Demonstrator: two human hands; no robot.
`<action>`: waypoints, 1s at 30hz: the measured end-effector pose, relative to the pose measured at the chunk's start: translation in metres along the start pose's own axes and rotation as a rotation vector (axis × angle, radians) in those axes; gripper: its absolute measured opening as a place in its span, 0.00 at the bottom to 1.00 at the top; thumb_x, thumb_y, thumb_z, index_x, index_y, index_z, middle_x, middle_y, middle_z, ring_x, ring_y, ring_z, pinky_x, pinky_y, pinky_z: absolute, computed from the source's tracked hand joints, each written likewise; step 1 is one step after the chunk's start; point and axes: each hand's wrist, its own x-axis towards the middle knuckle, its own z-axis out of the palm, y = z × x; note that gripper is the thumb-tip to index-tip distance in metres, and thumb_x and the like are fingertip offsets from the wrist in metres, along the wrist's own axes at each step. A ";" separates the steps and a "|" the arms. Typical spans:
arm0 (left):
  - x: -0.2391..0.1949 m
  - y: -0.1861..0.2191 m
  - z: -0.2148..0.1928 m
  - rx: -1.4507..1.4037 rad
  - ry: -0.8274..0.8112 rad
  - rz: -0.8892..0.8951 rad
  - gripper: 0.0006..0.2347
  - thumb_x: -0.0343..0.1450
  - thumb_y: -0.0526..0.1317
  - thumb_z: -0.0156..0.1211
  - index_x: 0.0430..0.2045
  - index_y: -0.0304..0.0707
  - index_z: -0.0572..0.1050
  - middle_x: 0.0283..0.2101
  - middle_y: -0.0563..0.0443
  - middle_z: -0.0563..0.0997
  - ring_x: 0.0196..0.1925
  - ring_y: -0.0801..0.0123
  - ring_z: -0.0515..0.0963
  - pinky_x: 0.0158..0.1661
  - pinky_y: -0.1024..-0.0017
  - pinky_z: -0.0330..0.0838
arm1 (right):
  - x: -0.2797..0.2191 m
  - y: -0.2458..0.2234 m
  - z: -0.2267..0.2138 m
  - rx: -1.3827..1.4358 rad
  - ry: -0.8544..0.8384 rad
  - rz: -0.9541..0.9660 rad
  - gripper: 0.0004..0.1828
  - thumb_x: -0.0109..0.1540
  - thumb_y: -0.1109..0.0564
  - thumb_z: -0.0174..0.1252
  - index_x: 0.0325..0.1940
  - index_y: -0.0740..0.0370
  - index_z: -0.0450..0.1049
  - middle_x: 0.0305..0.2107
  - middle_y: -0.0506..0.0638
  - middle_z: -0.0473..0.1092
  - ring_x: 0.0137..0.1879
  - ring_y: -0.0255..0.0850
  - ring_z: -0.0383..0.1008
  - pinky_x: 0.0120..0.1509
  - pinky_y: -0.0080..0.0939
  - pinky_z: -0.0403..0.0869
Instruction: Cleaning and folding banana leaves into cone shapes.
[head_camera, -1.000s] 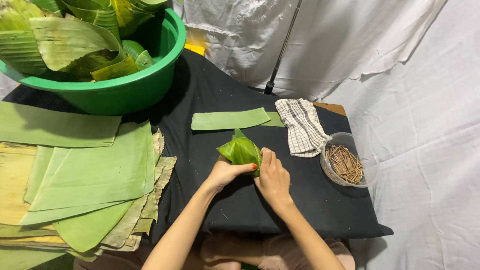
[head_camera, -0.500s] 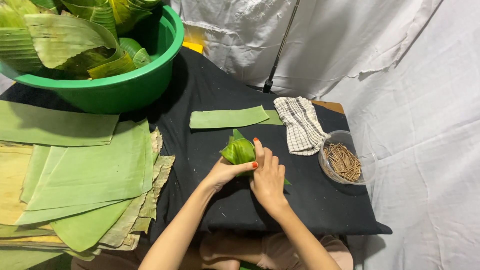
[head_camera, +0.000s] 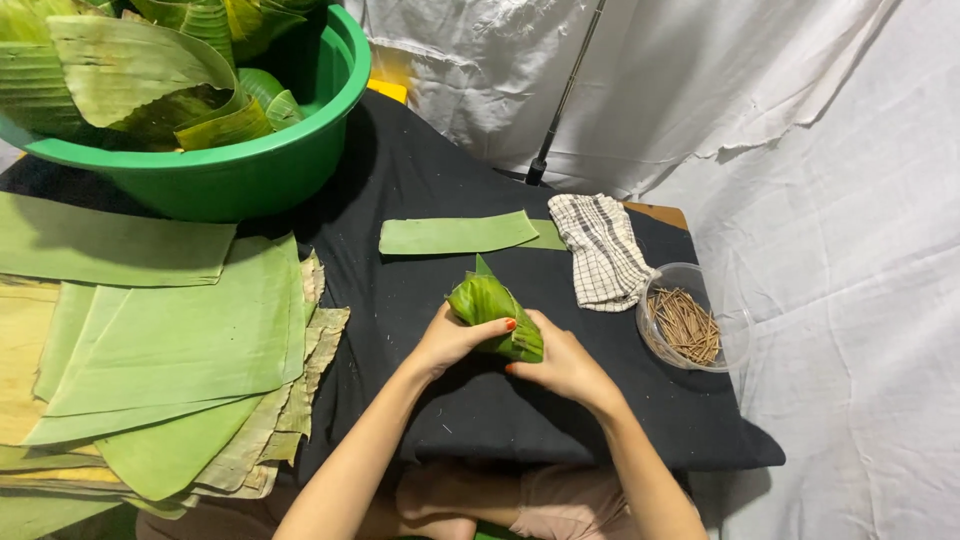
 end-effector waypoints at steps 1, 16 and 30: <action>0.000 -0.002 -0.004 0.000 -0.001 -0.002 0.17 0.60 0.39 0.80 0.39 0.34 0.81 0.38 0.47 0.86 0.44 0.68 0.82 0.48 0.67 0.77 | 0.007 0.011 0.000 0.001 -0.001 0.002 0.46 0.49 0.49 0.75 0.69 0.42 0.64 0.50 0.59 0.77 0.57 0.57 0.78 0.56 0.57 0.76; 0.003 -0.011 -0.009 0.014 -0.023 -0.017 0.19 0.64 0.38 0.75 0.47 0.30 0.78 0.47 0.43 0.84 0.52 0.60 0.81 0.54 0.60 0.74 | 0.011 0.004 0.018 -0.515 0.334 0.145 0.30 0.54 0.55 0.64 0.59 0.49 0.62 0.31 0.61 0.77 0.41 0.66 0.80 0.47 0.63 0.77; -0.001 0.001 -0.001 0.028 0.108 0.007 0.19 0.58 0.37 0.81 0.41 0.33 0.81 0.41 0.46 0.86 0.47 0.66 0.83 0.51 0.64 0.77 | 0.000 -0.002 0.009 -0.172 0.301 -0.185 0.43 0.48 0.61 0.71 0.66 0.45 0.64 0.49 0.60 0.76 0.53 0.63 0.78 0.51 0.62 0.79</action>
